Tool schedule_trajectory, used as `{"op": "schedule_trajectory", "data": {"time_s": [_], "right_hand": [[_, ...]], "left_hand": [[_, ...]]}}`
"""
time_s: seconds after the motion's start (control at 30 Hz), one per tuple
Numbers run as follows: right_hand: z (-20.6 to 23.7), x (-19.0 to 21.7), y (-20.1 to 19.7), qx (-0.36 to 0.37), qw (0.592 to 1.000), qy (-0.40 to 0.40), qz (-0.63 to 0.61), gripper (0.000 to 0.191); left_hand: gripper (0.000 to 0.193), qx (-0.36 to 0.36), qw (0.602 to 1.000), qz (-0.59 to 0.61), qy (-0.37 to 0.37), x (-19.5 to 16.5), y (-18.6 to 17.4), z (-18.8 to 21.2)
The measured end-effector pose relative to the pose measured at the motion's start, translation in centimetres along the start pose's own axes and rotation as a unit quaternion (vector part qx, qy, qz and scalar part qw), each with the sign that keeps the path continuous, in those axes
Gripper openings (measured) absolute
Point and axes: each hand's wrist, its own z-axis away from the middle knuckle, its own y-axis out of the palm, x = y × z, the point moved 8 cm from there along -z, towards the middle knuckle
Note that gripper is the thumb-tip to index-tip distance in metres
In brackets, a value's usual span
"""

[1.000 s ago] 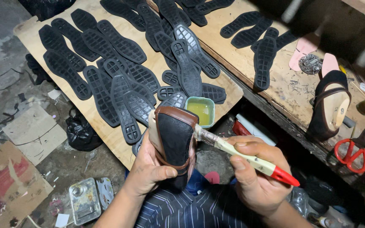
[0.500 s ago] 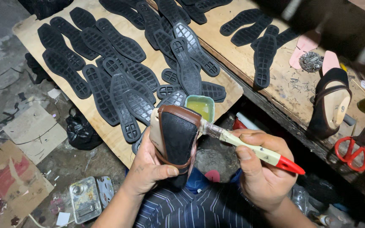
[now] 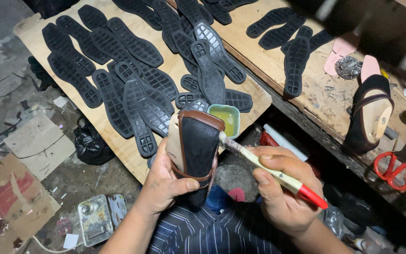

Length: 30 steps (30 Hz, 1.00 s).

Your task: The person picks up a shoe from the workbench, holds it in one hand, and uses a brush to apply glue from a small container onto the sole edge of the shoe. They rotate the shoe to coat different sections of the sole perimeter, dipping the brush back into the glue as needed.

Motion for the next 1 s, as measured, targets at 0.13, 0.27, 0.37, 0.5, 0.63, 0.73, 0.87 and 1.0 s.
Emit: {"op": "schedule_trajectory", "data": {"time_s": [0.13, 0.27, 0.37, 0.5, 0.63, 0.73, 0.87, 1.0], "right_hand": [[-0.3, 0.4, 0.2, 0.029, 0.999, -0.024, 0.039, 0.022], [-0.3, 0.0, -0.3, 0.008, 1.000, -0.007, 0.010, 0.022], [0.0, -0.2, -0.5, -0.015, 0.999, -0.003, 0.034, 0.022], [-0.1, -0.1, -0.2, 0.003, 0.998, -0.022, 0.060, 0.023], [-0.1, 0.1, 0.1, 0.007, 0.998, -0.032, 0.057, 0.022], [-0.1, 0.1, 0.1, 0.005, 0.998, -0.015, 0.068, 0.021], [-0.3, 0.1, 0.2, 0.004, 0.997, -0.009, 0.071, 0.022], [-0.7, 0.5, 0.6, 0.022, 0.994, -0.039, 0.103, 0.023]], "left_hand": [[0.104, 0.005, 1.000, 0.020, -0.008, 0.0, 0.1, 0.1], [0.101, 0.001, 1.000, 0.017, -0.007, 0.2, 0.0, 0.0], [0.101, -0.005, 1.000, 0.003, -0.009, 0.4, -0.3, 0.0], [0.103, -0.013, 1.000, -0.015, -0.006, 0.6, -0.6, 0.0], [0.101, -0.021, 1.000, -0.016, -0.008, 0.8, -0.9, 0.1], [0.101, -0.029, 0.999, -0.030, -0.014, 0.9, -1.2, 0.1], [0.101, -0.020, 0.999, -0.039, -0.005, 0.7, -1.2, 0.0], [0.098, -0.014, 0.999, -0.039, 0.000, 0.4, -1.0, 0.0]]}}
